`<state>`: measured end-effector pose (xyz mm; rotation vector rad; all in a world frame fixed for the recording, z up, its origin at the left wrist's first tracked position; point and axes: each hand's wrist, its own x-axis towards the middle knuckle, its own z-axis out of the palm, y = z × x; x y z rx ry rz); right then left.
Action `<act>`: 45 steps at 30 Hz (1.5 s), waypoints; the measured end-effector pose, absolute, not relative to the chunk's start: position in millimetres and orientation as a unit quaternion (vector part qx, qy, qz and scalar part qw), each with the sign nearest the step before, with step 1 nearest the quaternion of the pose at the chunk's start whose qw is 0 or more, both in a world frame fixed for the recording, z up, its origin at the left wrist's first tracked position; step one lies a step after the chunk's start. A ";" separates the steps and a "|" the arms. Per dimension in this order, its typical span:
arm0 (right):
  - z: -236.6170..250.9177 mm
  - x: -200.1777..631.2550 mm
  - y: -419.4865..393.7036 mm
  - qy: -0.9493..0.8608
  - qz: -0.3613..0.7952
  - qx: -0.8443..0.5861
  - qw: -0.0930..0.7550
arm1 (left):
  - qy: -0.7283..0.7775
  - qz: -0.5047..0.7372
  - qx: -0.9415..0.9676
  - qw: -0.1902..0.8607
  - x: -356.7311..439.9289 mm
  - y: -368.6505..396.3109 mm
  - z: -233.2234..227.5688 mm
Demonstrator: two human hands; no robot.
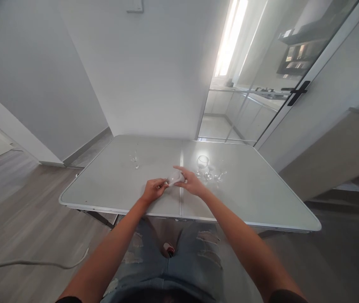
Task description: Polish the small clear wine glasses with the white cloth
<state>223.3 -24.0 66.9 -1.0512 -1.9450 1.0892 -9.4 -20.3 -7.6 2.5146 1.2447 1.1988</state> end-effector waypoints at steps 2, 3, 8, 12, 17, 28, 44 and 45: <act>64.7 220.6 -26.0 -0.681 0.476 -0.407 0.379 | 0.410 0.393 0.822 0.030 -9.3 -19.9 -8.5; 64.1 219.0 -26.5 -0.649 0.498 -0.422 0.391 | 0.410 0.387 0.826 0.018 -8.7 -20.1 -8.7; 66.3 209.4 -23.0 -0.490 0.516 -0.612 0.346 | 0.359 0.321 0.875 -0.049 -2.2 -23.5 -7.3; 72.4 204.4 -23.0 -0.570 0.436 -0.606 0.343 | 0.363 0.313 0.874 -0.078 -1.1 -24.0 -7.1; 78.0 209.0 -34.0 -0.755 0.326 -0.473 0.316 | 0.391 0.389 0.834 -0.010 -6.3 -20.0 -9.5; 59.8 245.3 -9.0 -0.944 0.050 -0.279 0.168 | 0.376 0.470 0.783 0.154 -5.9 -20.3 -4.8; 27.5 213.1 -27.8 -0.752 0.191 -0.414 0.476 | 0.409 0.494 0.737 0.214 -7.2 -21.5 3.4; 30.2 210.1 -28.5 -0.735 0.217 -0.408 0.496 | 0.410 0.494 0.736 0.214 -7.5 -21.5 3.7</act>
